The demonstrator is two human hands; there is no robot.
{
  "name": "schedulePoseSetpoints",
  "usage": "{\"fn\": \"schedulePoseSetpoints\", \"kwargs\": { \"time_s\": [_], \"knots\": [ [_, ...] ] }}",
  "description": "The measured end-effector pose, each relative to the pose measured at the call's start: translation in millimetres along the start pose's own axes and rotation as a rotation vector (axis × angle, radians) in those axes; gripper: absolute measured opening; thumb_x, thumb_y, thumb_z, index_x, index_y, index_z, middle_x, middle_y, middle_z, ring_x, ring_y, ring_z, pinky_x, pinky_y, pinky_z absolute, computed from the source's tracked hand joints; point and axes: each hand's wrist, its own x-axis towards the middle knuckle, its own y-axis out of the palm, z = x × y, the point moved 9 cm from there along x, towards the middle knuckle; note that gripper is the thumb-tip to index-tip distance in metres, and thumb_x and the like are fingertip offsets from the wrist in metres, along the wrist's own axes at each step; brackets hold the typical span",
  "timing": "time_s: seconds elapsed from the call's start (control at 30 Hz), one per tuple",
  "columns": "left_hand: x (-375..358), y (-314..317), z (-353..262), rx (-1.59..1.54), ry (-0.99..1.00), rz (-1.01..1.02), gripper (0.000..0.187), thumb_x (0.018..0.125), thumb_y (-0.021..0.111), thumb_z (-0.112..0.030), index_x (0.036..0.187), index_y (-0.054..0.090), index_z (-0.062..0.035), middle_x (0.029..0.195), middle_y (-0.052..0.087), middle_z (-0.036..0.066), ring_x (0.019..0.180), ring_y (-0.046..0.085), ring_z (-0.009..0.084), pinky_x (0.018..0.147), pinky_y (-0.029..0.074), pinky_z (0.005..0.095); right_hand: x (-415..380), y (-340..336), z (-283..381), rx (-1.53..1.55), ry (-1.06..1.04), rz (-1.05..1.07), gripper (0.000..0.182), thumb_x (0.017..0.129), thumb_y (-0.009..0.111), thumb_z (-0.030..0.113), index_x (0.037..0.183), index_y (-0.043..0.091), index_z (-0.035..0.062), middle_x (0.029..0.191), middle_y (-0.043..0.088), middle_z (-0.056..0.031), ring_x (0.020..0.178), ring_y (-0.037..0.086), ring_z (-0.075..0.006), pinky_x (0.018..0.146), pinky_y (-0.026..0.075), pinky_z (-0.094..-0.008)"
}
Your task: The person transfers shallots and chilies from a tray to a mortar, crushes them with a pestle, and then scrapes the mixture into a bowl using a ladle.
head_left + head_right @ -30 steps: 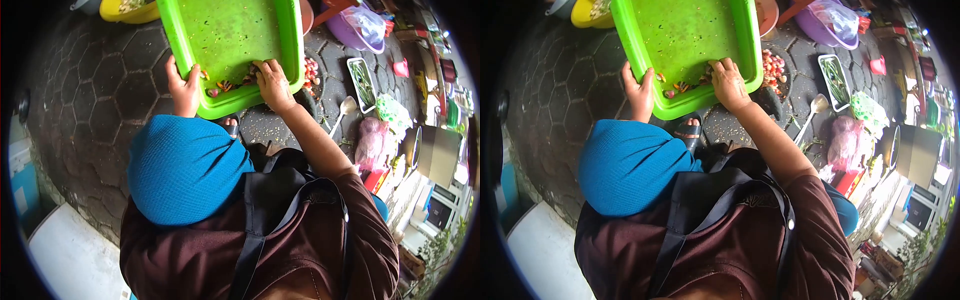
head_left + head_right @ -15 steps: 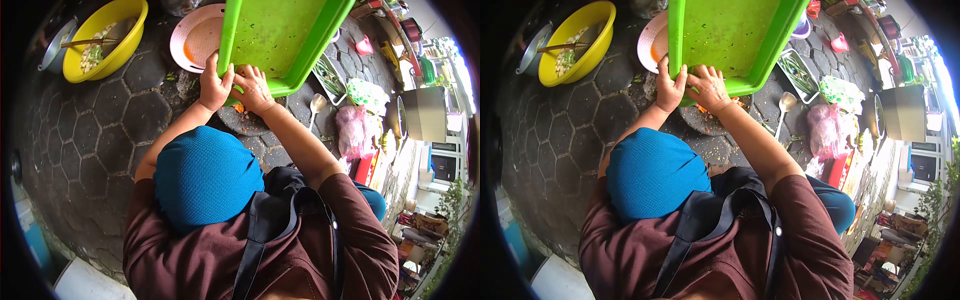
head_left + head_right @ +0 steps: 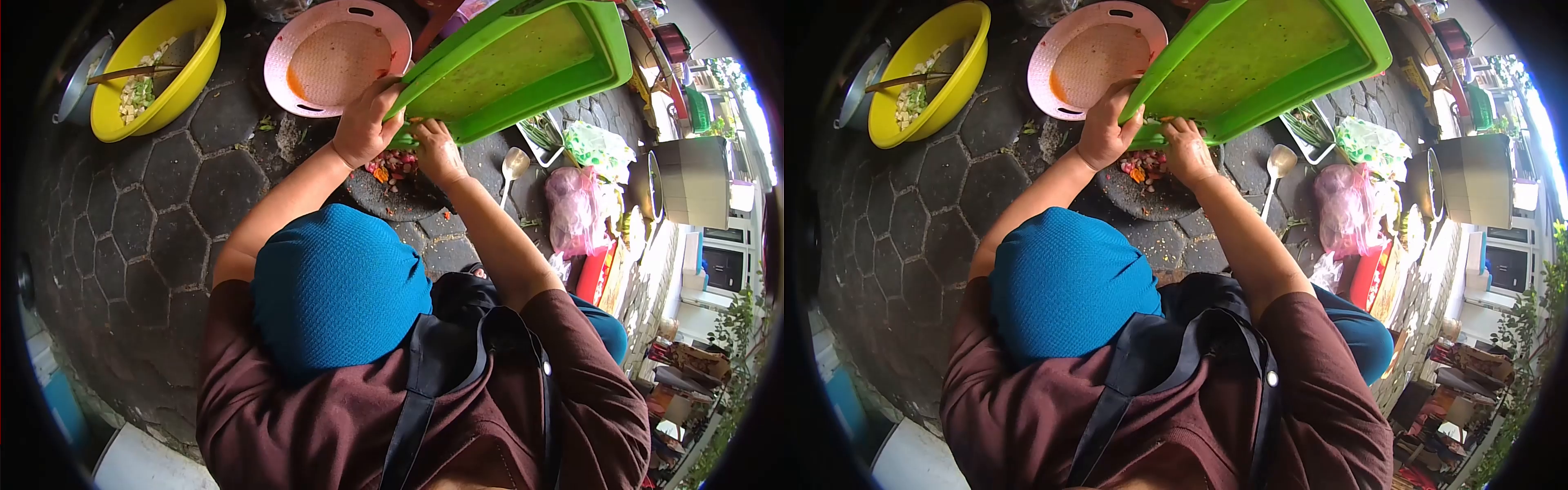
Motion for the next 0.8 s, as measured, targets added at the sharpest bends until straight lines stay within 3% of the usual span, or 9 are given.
{"fn": "schedulePoseSetpoints", "kwargs": {
  "time_s": [0.13,0.23,0.4,0.5,0.67,0.73,0.8],
  "knots": [
    [2,-6,2,-0.012,-0.004,-0.029,0.041,0.083,0.057,-0.002,0.121,0.042,-0.0037,0.111,0.054,0.022,0.094,0.058,0.0399,0.079,0.049,0.0433,-8,-1,-5,-0.092,0.096,0.041,0.042,0.069,0.052,-0.002,0.109,0.058,0.0083,0.1,0.056,-0.0142,0.096,0.052,-0.0345,0.086,0.044,-0.0416],
    [2,-9,2,-0.017,-0.016,-0.054,0.04,0.084,0.057,-0.002,0.121,0.042,-0.0035,0.112,0.054,0.023,0.096,0.058,0.0402,0.081,0.049,0.0432,9,-10,25,-0.054,-0.05,-0.021,0.052,0.07,0.051,-0.002,0.12,0.054,0.0124,0.107,0.054,-0.0124,0.105,0.051,-0.0322,0.092,0.042,-0.0402],
    [4,-14,0,0.012,-0.01,-0.014,0.046,0.081,0.059,-0.001,0.123,0.041,-0.0051,0.115,0.053,0.022,0.096,0.058,0.0402,0.08,0.05,0.0434,0,1,15,-0.109,0.02,0.106,0.044,0.07,0.052,0.0,0.112,0.057,0.0125,0.107,0.054,-0.0114,0.106,0.051,-0.0314,0.094,0.04,-0.0402],
    [5,-17,-1,0.03,-0.008,0.023,0.049,0.079,0.06,-0.001,0.124,0.041,-0.0062,0.116,0.052,0.021,0.096,0.058,0.0402,0.079,0.05,0.0435,-17,-13,0,-0.096,0.054,-0.058,0.044,0.07,0.048,-0.007,0.109,0.059,0.0092,0.104,0.055,-0.0145,0.101,0.053,-0.0352,0.088,0.044,-0.0424],
    [2,-20,-7,0.004,0.025,-0.001,0.05,0.078,0.06,-0.001,0.125,0.041,-0.0072,0.117,0.052,0.02,0.096,0.058,0.04,0.077,0.051,0.0437,-1,-30,-11,-0.049,0.127,-0.176,0.047,0.069,0.045,-0.01,0.11,0.059,0.0088,0.111,0.056,-0.0155,0.102,0.052,-0.0356,0.09,0.044,-0.0416],
    [2,-22,-8,-0.009,-0.002,-0.003,0.05,0.078,0.06,0.0,0.125,0.042,-0.008,0.116,0.053,0.02,0.096,0.058,0.0398,0.077,0.051,0.0436,5,-14,-6,-0.079,0.068,-0.019,0.048,0.069,0.044,-0.01,0.11,0.059,0.0085,0.112,0.055,-0.0152,0.102,0.052,-0.0358,0.09,0.044,-0.0416],
    [3,-25,-10,-0.004,0.001,-0.016,0.05,0.079,0.059,0.0,0.124,0.042,-0.0078,0.116,0.053,0.02,0.096,0.058,0.0398,0.077,0.051,0.0435,-5,-12,1,-0.115,-0.005,-0.011,0.049,0.069,0.044,-0.01,0.111,0.059,0.0095,0.111,0.056,-0.0148,0.103,0.053,-0.036,0.09,0.044,-0.0417]
  ]
}}
